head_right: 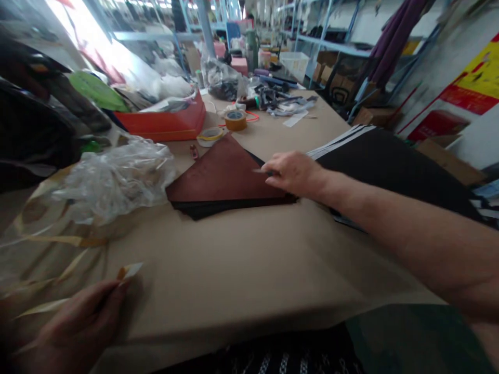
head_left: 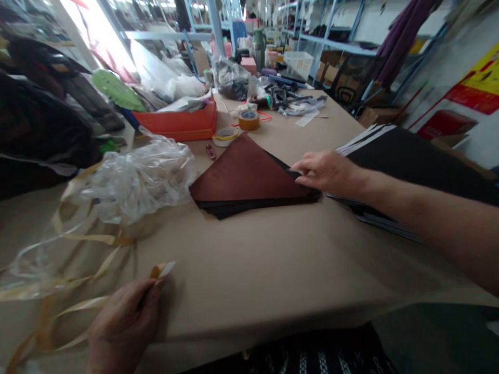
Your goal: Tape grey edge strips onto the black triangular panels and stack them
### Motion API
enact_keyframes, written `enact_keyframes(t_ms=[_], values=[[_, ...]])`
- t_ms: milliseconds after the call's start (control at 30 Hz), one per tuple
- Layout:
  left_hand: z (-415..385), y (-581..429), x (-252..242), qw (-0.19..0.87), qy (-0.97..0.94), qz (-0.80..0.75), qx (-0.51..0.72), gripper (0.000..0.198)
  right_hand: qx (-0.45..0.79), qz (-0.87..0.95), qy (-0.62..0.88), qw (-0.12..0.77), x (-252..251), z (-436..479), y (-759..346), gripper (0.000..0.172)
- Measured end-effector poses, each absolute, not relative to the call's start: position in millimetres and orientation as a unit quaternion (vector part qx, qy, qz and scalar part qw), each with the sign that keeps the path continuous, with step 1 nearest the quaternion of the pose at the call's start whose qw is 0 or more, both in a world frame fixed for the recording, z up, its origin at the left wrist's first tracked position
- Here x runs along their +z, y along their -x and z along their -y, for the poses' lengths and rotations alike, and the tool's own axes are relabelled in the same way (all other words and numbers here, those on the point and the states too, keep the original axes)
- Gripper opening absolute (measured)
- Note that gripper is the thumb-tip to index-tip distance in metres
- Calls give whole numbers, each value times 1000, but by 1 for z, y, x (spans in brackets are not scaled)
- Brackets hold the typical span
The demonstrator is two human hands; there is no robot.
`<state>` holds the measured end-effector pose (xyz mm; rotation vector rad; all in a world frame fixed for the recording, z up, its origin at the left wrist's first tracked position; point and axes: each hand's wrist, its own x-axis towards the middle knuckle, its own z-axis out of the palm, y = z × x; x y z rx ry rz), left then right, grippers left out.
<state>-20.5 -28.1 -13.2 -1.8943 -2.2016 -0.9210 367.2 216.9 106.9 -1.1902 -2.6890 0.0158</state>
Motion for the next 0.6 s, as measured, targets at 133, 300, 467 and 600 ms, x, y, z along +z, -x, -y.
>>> enact_keyframes(t_ms=[133,300,467,600], values=[[31,18,-12,93,659,691,-283,12,-12,925,381,-1,57,-205,-298,33],[34,17,-14,94,665,680,-295,12,5,931,364,-12,44,-220,-296,28],[34,18,-17,71,660,687,-294,11,49,936,348,-12,42,-243,-305,18],[35,12,-15,51,652,696,-298,13,61,912,405,36,63,-254,-310,13]])
